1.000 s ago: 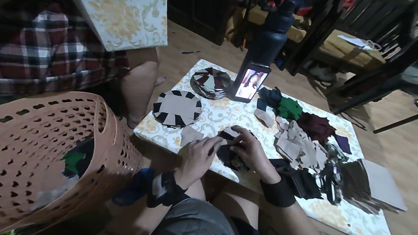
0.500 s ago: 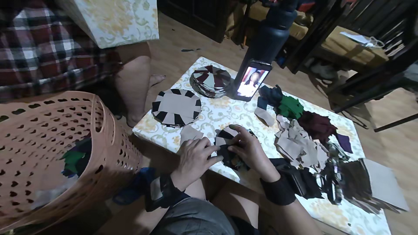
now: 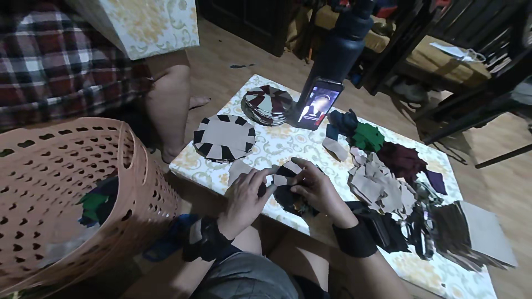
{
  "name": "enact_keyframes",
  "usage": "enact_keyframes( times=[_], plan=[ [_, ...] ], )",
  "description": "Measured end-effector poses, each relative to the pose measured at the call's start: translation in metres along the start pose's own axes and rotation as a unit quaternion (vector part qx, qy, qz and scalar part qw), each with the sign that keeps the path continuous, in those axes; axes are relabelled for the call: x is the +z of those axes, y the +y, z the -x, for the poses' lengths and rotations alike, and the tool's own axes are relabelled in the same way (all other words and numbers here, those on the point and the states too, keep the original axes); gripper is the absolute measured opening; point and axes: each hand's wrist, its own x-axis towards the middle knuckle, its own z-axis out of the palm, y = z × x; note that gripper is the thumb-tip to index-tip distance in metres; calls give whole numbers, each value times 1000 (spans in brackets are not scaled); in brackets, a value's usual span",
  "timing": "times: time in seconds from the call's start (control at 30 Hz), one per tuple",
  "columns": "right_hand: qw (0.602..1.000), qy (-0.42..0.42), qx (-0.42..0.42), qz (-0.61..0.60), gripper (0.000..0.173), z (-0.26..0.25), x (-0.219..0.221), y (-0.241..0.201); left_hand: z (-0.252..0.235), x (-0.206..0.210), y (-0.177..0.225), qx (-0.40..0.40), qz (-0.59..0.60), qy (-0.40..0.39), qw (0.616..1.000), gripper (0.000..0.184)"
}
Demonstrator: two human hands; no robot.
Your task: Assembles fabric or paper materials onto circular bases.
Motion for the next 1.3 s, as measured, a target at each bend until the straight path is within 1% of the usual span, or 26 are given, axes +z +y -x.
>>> enact_keyframes(
  times=[0.07,0.13,0.27,0.4,0.47,0.53,0.6,0.7,0.87,0.93,1.0,1.07,1.13,1.2,1.23,1.3],
  plan=[
    [1000,2,-4,6,63,0,2,1,0,0,1,2,-9,-5,1000,49],
    [1000,6,3,17,61,0,4,-1,1,1,1,16,-21,-8,1000,53],
    [999,18,17,25,57,0,6,-2,3,2,3,35,-38,-9,999,45],
    [999,18,43,26,51,1,6,-6,10,7,5,92,-50,43,994,25],
    [998,18,47,30,49,2,7,-5,13,9,7,101,-67,41,992,27],
    [998,20,41,36,51,3,8,-4,14,11,6,98,-87,21,991,32],
    [997,30,38,53,53,4,10,-7,14,11,5,96,-91,14,991,33],
    [992,66,34,102,49,7,15,-11,13,11,6,94,-98,12,991,33],
    [967,129,25,219,40,14,19,-10,13,11,6,96,-106,15,990,32],
    [958,154,22,242,36,18,18,-10,13,12,5,95,-110,14,989,34],
    [948,190,-7,256,29,22,18,-8,13,12,5,96,-110,13,989,35],
    [948,206,-30,241,25,26,18,-4,13,12,5,94,-110,13,989,35],
    [957,183,-31,225,23,30,19,-2,13,12,5,98,-107,18,989,34],
    [964,139,-3,227,23,32,19,-2,13,12,5,104,-104,20,989,34],
    [965,131,5,225,23,32,18,-3,13,12,5,105,-104,19,989,34],
    [966,148,3,213,26,29,14,-3,12,11,5,101,-98,13,990,35]
  ],
)
